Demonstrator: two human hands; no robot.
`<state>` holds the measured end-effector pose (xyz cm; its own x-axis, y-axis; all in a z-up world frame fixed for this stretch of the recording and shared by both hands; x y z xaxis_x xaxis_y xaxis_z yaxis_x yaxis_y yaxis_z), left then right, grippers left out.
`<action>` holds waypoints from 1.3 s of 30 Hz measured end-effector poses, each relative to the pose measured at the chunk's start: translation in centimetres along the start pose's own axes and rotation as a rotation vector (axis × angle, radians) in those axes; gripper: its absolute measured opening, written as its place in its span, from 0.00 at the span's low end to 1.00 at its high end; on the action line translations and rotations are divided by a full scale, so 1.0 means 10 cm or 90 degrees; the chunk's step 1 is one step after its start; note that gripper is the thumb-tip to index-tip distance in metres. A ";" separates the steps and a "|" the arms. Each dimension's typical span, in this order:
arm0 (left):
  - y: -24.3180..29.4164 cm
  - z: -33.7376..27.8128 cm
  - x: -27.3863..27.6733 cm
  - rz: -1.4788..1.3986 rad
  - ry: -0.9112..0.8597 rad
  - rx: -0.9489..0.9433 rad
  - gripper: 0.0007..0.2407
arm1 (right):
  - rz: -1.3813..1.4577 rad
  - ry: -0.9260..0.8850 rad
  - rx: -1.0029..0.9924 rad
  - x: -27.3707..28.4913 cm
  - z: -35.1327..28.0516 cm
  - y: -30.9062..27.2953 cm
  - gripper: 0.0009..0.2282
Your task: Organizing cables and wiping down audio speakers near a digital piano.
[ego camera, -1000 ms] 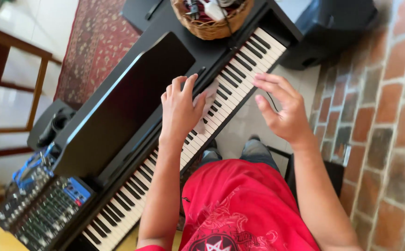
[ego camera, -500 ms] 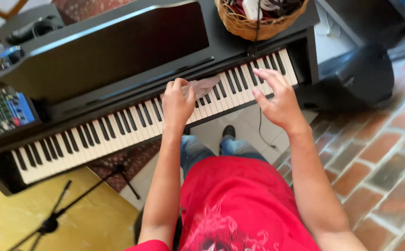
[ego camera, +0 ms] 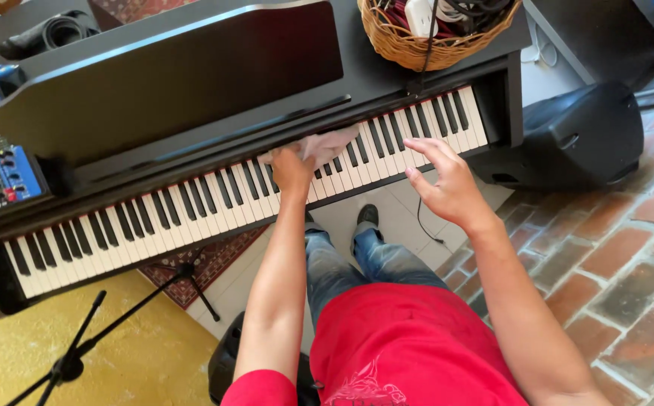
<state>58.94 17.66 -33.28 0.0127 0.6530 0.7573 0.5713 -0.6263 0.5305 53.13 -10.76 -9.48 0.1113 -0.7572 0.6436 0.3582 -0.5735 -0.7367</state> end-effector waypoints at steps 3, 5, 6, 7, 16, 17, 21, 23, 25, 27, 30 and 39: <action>-0.16 0.17 -0.27 0.093 -0.021 -0.042 0.10 | -0.013 0.011 -0.014 0.02 0.00 -0.03 0.18; 0.09 0.01 0.00 0.052 0.035 -0.124 0.10 | -0.010 0.019 -0.027 0.01 0.01 -0.07 0.19; 0.25 -0.13 0.21 0.010 0.091 -0.206 0.10 | -0.007 0.027 -0.038 0.00 0.01 -0.11 0.20; 0.26 -0.18 0.28 0.012 0.093 -0.208 0.10 | -0.006 0.029 -0.037 -0.05 0.02 -0.15 0.20; 0.84 -0.99 1.73 -0.483 -0.123 -0.247 0.07 | 0.233 0.011 -0.021 -0.80 0.44 -0.91 0.33; 0.91 -1.04 1.84 -0.455 -0.116 -0.268 0.09 | 0.376 0.051 -0.009 -0.90 0.47 -0.97 0.33; 0.94 -1.09 2.09 -0.410 -0.127 -0.351 0.09 | 0.544 0.144 0.059 -1.10 0.62 -1.24 0.30; 0.55 -0.91 1.80 -0.341 -0.118 -0.287 0.06 | 0.471 0.159 0.029 -1.29 0.57 -1.13 0.23; 0.38 -0.80 1.74 -0.270 -0.110 -0.222 0.10 | 0.398 0.174 -0.004 -1.38 0.59 -1.08 0.19; 0.50 -0.84 2.04 -0.396 -0.134 -0.251 0.09 | 0.320 0.231 -0.096 -1.39 0.62 -1.03 0.11; 0.54 -0.86 2.20 -0.345 -0.168 -0.365 0.06 | 0.173 0.176 0.077 -1.44 0.72 -1.01 0.06; 0.60 -0.78 2.14 -0.223 -0.168 -0.487 0.17 | 0.112 0.239 0.065 -1.60 0.71 -0.79 0.05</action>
<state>56.20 24.55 -10.89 0.1827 0.8791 0.4402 -0.1269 -0.4229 0.8973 55.10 8.12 -12.45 -0.1596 -0.9127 0.3761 0.4561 -0.4060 -0.7919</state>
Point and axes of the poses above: each hand's wrist, its own z-axis towards the middle knuckle, its own x-axis out of the back of the hand, y = z × x, the point moved 9 cm from there along z, towards the middle knuckle, and after that the axes turned 14 degrees about x, right-handed, at the moved point
